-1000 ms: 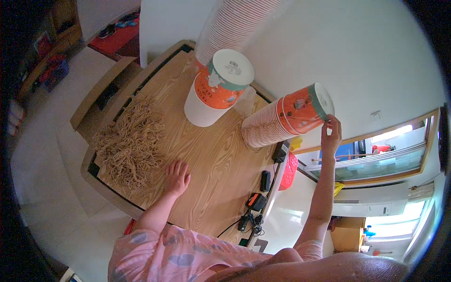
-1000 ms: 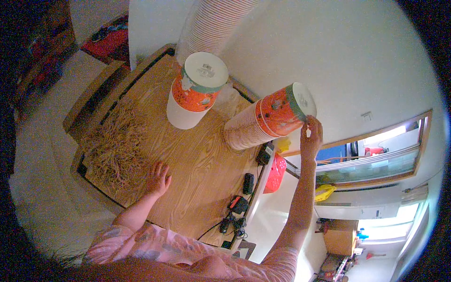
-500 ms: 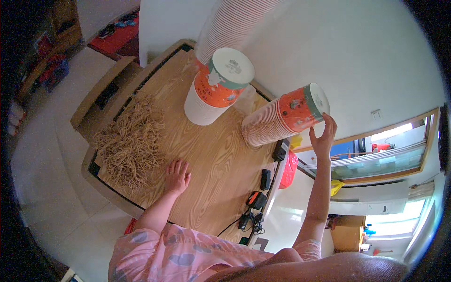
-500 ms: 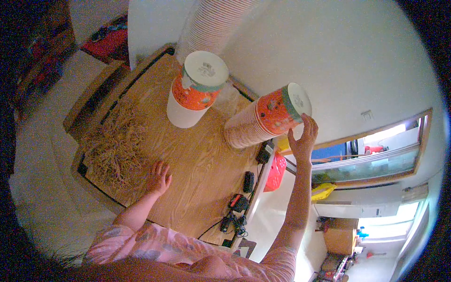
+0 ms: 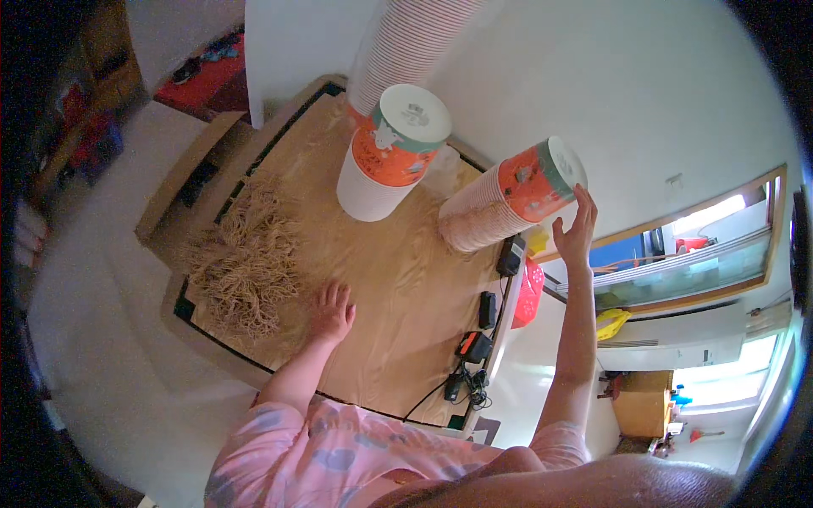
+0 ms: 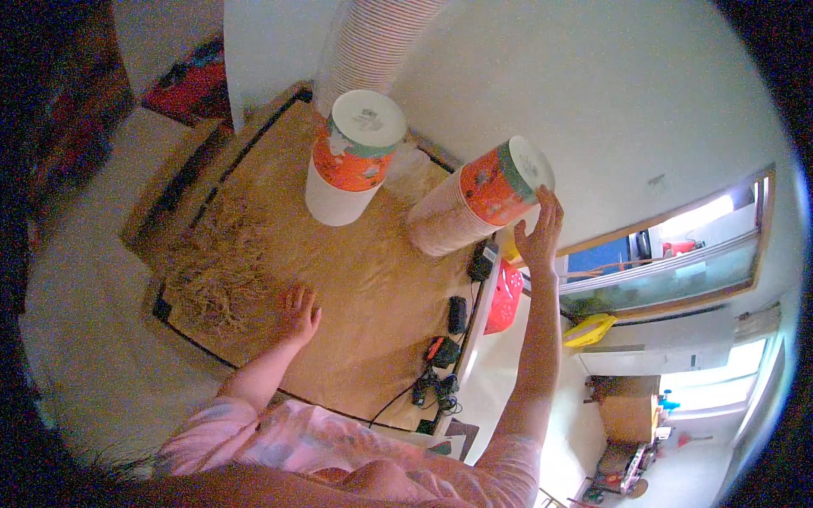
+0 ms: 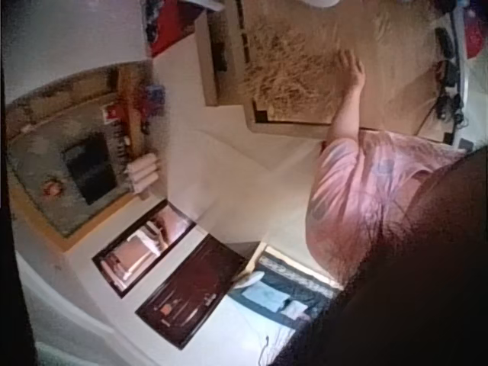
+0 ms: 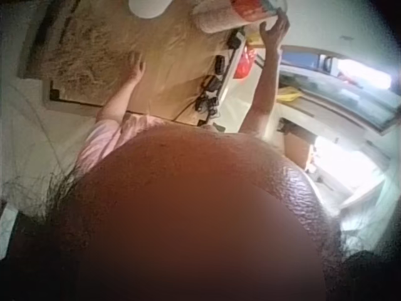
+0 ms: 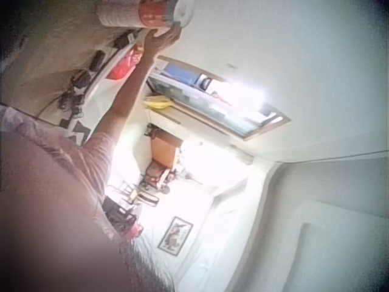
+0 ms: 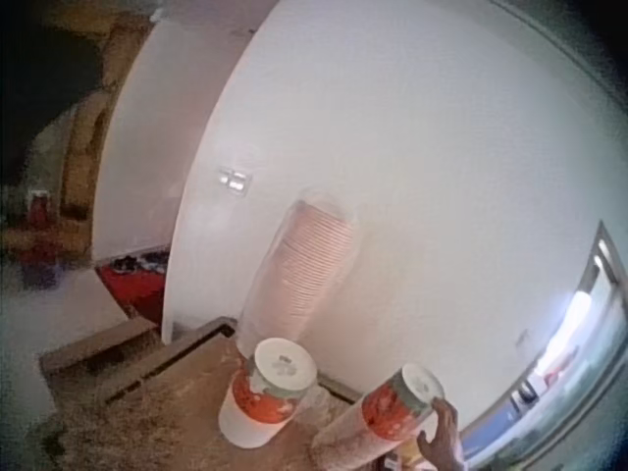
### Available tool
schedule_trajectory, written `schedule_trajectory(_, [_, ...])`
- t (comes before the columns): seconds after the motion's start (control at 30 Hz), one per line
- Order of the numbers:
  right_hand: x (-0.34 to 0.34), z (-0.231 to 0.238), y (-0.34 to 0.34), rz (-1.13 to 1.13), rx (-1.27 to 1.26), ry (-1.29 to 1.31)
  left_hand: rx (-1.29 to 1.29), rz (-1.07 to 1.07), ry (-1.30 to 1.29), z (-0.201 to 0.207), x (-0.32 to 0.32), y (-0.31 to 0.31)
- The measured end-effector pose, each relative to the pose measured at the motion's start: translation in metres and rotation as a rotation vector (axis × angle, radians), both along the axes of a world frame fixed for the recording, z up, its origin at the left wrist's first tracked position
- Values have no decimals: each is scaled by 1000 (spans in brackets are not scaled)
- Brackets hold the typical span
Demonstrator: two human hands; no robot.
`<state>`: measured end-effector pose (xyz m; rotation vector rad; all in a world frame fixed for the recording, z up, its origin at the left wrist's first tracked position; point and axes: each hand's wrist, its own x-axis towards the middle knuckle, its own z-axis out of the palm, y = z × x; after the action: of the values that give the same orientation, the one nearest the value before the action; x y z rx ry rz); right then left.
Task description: Packing paper cups with brown fibrous padding material.
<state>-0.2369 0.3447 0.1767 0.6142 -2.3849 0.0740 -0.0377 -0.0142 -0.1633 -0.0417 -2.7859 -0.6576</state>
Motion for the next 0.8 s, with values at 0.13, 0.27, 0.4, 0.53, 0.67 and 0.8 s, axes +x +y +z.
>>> schedule_trajectory(0.13, [-1,0,3,-4,-44,1,13,-22,-16,-5,-2,0])
schedule_trajectory(0.27, [7,0,-32,-69,-174,60,96,-49,30,-1,-11,-9])
schedule_trajectory(0.4, [2,-53,-77,-131,-451,-33,235,3,174,17,-84,-25])
schedule_trajectory(0.53, [-31,-125,-149,5,-921,-723,759,140,52,112,-187,-59])
schedule_trajectory(0.67, [-73,-187,-173,96,-993,-512,848,169,-44,137,-271,-70])
schedule_trajectory(0.8, [-92,-201,-220,90,-1501,-832,802,194,-180,126,-300,-113])
